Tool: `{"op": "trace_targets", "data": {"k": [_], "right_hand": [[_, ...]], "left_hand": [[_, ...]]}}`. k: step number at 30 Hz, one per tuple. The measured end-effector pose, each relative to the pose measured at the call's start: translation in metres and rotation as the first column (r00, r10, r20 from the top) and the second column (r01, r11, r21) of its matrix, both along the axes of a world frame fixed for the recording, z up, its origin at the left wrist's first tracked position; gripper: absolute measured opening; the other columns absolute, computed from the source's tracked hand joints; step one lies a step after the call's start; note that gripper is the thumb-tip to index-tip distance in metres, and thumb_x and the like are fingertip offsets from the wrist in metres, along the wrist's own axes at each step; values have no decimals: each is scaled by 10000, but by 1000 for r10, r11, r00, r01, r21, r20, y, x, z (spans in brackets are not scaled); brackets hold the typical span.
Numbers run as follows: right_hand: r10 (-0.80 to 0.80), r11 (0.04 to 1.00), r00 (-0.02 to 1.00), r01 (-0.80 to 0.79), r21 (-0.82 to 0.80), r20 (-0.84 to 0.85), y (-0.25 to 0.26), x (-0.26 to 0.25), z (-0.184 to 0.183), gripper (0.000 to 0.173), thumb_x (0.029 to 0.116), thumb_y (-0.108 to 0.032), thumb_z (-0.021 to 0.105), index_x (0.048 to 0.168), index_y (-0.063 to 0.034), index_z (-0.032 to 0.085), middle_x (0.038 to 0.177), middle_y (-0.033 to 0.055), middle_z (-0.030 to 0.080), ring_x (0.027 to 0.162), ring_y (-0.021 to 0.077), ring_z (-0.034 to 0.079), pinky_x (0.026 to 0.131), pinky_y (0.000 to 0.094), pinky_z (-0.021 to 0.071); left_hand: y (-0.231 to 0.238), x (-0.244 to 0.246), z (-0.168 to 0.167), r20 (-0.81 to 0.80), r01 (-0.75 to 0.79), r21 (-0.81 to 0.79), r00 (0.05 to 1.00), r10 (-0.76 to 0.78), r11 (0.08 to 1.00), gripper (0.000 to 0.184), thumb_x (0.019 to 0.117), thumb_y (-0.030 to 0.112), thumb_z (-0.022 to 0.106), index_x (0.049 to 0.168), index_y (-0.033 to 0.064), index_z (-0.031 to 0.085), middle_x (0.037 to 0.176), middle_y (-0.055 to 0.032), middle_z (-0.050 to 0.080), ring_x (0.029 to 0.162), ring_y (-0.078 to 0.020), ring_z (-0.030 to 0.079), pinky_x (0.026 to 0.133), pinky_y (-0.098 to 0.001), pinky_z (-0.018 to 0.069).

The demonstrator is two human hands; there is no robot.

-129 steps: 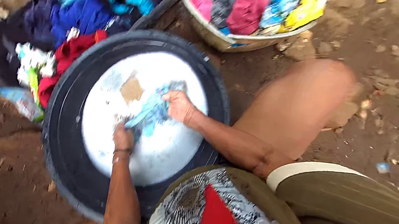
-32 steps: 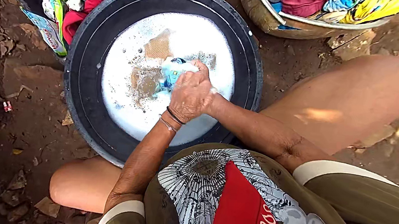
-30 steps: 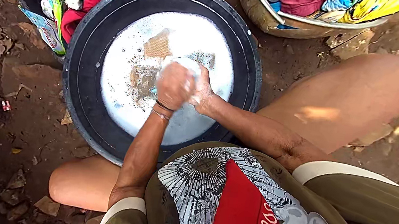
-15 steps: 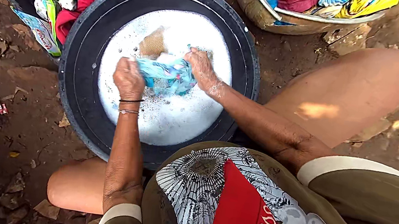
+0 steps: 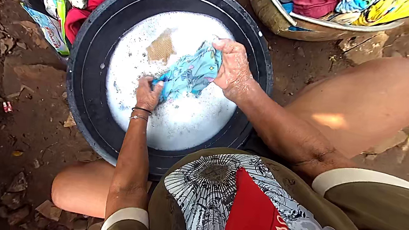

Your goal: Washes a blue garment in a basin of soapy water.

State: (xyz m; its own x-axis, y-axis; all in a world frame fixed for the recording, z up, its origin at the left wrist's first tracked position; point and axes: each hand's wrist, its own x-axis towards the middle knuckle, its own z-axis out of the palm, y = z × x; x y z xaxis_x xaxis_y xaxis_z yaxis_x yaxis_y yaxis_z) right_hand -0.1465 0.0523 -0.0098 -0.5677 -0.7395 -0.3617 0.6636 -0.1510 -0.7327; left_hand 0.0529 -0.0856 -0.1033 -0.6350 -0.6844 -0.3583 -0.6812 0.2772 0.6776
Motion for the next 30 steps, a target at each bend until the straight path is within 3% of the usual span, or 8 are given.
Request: {"op": "trace_targets", "data": {"k": [4,12,17,19,22,25,28,30], "right_hand": [[125,980,989,-111,-168,78,3,25,17,284,985,-115,342,869,-136,600,746,-3,655,675,84,641,625,264,557],[-164,984,980,154,-92,-110,8,-30,3,247,972,-94,371,860,-122,590,789,25,673,760,132,676,716,346,589],[172,904,893,25,427,-416,14,-24,-48,198,974,-124,497,1038,11,627,950,74,631,874,133,611,806,364,532],[240,891,847,1,453,-475,19,-21,-51,160,962,-82,495,965,18,621,901,51,595,844,100,572,799,326,500],[23,959,881,114,259,-472,17,-27,-46,177,915,-41,465,790,-90,579,745,-40,567,726,49,561,740,277,506],[-189,976,967,204,79,-169,8,-29,-43,226,971,-67,400,819,-135,552,745,-15,589,714,99,593,711,314,540],[-112,982,993,108,154,21,9,-8,-43,230,1062,-171,327,1020,-103,543,903,36,627,858,154,644,808,375,566],[41,979,998,-48,197,43,9,10,-46,384,1103,-296,228,1191,-84,537,1038,55,653,975,164,656,873,403,564]], "left_hand": [[22,-22,-1,197,297,-44,939,-283,954,392,1019,198,603,1283,-91,618,1292,-316,625,1254,-467,588,1100,-647,396],[-14,-1,24,-277,-308,-64,919,280,949,390,1013,99,552,1355,-88,542,1152,-242,676,1011,-242,680,922,-397,548],[-10,10,9,283,12,-170,958,37,985,378,1088,159,426,1223,-116,646,1325,-358,590,1280,-503,562,1089,-667,402],[-9,12,2,329,-5,-136,943,49,991,384,1092,148,409,1230,-132,633,1327,-366,587,1282,-514,558,1085,-663,400],[-13,10,14,98,-347,-104,929,357,932,406,1087,128,367,1284,-164,569,1320,-347,592,1279,-421,571,1119,-535,409],[-22,3,14,-326,-635,151,692,645,758,294,1054,104,388,1180,-91,568,1079,-183,621,994,-201,626,914,-379,530],[-21,-15,21,-538,-576,433,452,712,693,200,1041,74,382,1099,-13,553,982,-96,616,916,-169,641,864,-398,568],[-10,-30,41,-551,-492,354,577,603,795,208,1035,80,376,1094,-15,551,926,-68,614,859,-130,637,827,-359,564]]}}
